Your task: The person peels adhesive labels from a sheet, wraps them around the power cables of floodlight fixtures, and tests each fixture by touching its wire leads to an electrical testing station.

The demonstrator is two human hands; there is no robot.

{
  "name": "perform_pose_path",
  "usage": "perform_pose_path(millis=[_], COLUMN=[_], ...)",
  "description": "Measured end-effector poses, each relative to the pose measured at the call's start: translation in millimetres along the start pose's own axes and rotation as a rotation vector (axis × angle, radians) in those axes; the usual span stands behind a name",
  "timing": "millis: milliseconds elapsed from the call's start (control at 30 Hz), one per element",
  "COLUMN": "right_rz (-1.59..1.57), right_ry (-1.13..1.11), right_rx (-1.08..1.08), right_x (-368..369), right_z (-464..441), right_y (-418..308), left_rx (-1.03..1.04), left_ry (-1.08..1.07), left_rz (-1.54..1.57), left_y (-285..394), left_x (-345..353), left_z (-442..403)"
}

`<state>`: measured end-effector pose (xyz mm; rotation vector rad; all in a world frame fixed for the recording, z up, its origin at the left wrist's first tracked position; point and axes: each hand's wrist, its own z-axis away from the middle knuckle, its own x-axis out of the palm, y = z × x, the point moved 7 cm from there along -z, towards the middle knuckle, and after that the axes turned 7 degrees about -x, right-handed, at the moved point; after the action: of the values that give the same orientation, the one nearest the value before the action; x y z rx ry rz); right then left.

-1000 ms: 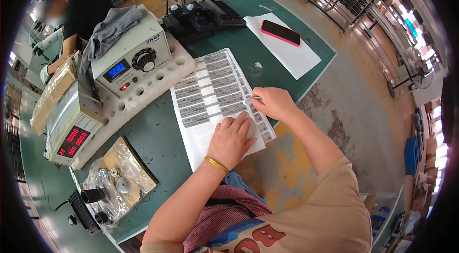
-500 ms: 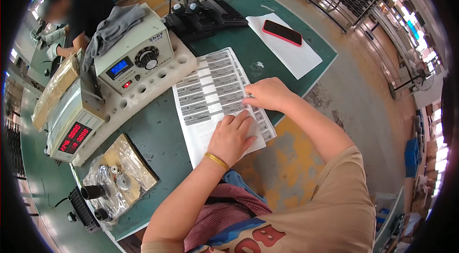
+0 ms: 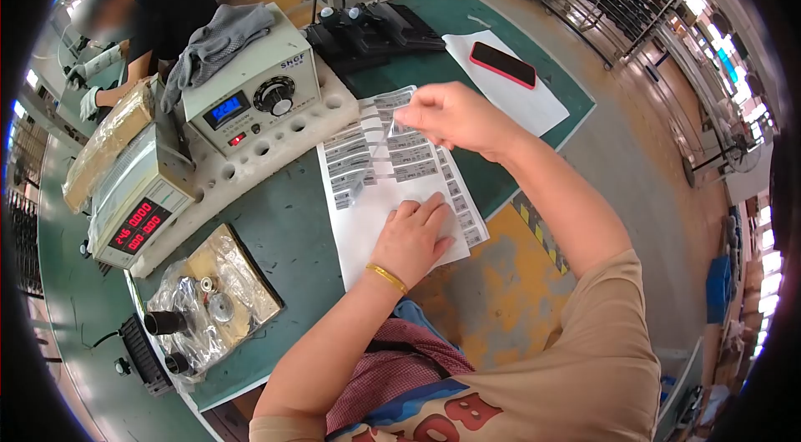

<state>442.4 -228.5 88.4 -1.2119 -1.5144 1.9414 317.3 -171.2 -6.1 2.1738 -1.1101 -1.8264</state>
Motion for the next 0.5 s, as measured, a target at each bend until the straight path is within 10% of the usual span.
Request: perform_pose_path(millis=[333, 500], right_rz=[-0.361, -0.435], right_ry=[0.192, 0.043], right_rx=[-0.103, 0.032], right_x=[1.5, 46.4], right_z=[59.5, 94.6], right_y=[-56.8, -60.3], left_rx=[0.036, -0.506], left_ry=[0.138, 0.388], left_rz=[0.367, 0.639], left_y=[-13.2, -64.0], left_x=[-14.7, -64.8], left_z=[12.0, 99.1])
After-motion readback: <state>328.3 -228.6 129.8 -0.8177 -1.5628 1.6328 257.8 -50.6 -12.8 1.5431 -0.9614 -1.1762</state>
